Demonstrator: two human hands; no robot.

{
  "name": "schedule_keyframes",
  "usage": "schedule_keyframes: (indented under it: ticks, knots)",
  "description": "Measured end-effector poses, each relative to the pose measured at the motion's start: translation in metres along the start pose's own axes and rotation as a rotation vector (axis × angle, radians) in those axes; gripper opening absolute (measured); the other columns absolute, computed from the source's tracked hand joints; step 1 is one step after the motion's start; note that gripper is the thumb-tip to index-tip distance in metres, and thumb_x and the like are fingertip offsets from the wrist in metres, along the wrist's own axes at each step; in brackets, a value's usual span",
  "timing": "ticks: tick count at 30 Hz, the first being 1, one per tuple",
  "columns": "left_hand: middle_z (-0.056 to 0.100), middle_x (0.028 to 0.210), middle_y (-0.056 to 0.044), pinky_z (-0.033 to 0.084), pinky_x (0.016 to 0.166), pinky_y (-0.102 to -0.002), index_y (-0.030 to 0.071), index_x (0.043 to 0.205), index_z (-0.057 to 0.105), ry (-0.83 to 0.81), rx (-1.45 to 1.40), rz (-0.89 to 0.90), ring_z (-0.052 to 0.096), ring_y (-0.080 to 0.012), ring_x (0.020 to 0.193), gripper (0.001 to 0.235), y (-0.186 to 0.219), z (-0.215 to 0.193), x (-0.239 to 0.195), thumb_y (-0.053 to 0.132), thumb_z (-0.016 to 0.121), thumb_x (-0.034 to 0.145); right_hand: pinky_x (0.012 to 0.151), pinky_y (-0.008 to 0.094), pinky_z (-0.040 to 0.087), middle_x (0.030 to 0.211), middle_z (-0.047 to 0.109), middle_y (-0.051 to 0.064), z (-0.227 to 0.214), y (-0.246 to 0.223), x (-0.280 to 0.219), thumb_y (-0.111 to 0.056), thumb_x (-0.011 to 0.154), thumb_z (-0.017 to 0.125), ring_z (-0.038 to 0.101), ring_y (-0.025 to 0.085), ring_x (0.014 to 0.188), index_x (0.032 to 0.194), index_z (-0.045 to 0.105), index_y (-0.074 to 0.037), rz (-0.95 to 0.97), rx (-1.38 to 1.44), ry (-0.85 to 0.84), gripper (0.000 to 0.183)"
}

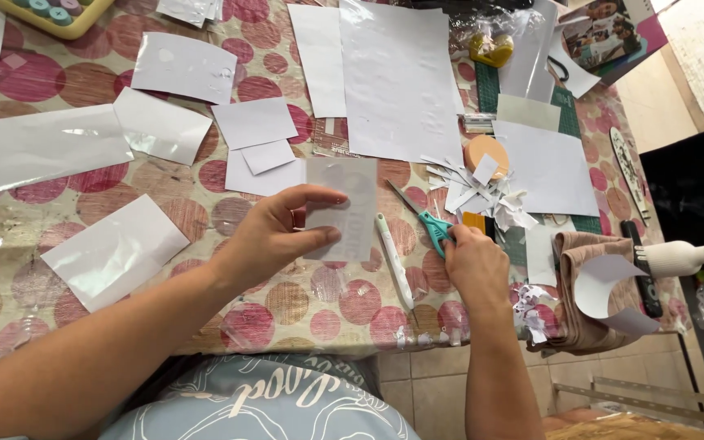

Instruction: Weeding excess material from vinyl stickers and cutting them with scissors

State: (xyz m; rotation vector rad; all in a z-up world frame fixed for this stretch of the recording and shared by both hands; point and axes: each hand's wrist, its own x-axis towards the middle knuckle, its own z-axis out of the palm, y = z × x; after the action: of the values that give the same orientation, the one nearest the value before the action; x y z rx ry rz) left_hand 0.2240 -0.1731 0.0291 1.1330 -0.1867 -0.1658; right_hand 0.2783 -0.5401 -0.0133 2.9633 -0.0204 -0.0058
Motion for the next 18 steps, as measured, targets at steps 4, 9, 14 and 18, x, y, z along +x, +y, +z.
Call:
schedule_keyframes:
  ticks: [4,9,14,18]
  knots:
    - [0.072,0.115,-0.011,0.067,0.078,-0.033,0.007,0.123,0.07,-0.001,-0.033,-0.013,0.069,-0.0183,0.093,0.042,0.003,-0.006,0.0,-0.006,0.074,0.084,0.083,0.055,0.061,0.113,0.071,0.003,-0.007,-0.001,0.001,-0.039,0.093,0.065,0.075,0.04,0.092,0.117,0.07,-0.029,-0.048,-0.007,0.005,0.027]
    - [0.067,0.116,-0.014,0.061,0.089,-0.034,0.008,0.13,0.073,-0.021,0.108,0.02,0.059,-0.018,0.101,0.045,0.007,-0.014,-0.001,-0.004,0.065,0.088,0.073,0.05,0.057,0.094,0.077,0.013,-0.058,-0.027,-0.029,-0.032,0.093,0.067,0.074,0.038,0.083,0.114,0.072,-0.014,-0.039,0.482,0.028,0.028]
    - [0.073,0.116,-0.013,0.062,0.088,-0.032,0.006,0.126,0.071,-0.016,-0.037,0.025,0.07,-0.0199,0.102,0.042,0.013,-0.014,0.0,-0.001,0.076,0.085,0.043,0.025,0.046,0.067,0.07,0.006,-0.042,-0.052,-0.081,-0.043,0.089,0.07,0.057,0.011,0.045,0.098,0.073,-0.007,-0.146,1.245,-0.093,0.038]
    - [0.075,0.115,-0.008,0.062,0.074,-0.023,0.007,0.126,0.07,-0.046,-0.075,-0.024,0.07,-0.0142,0.091,0.041,0.023,-0.012,-0.004,-0.002,0.074,0.087,0.071,0.033,0.064,0.098,0.074,0.018,-0.026,-0.073,-0.13,-0.052,0.09,0.079,0.076,0.026,0.082,0.111,0.067,0.01,-0.375,1.707,-0.598,0.067]
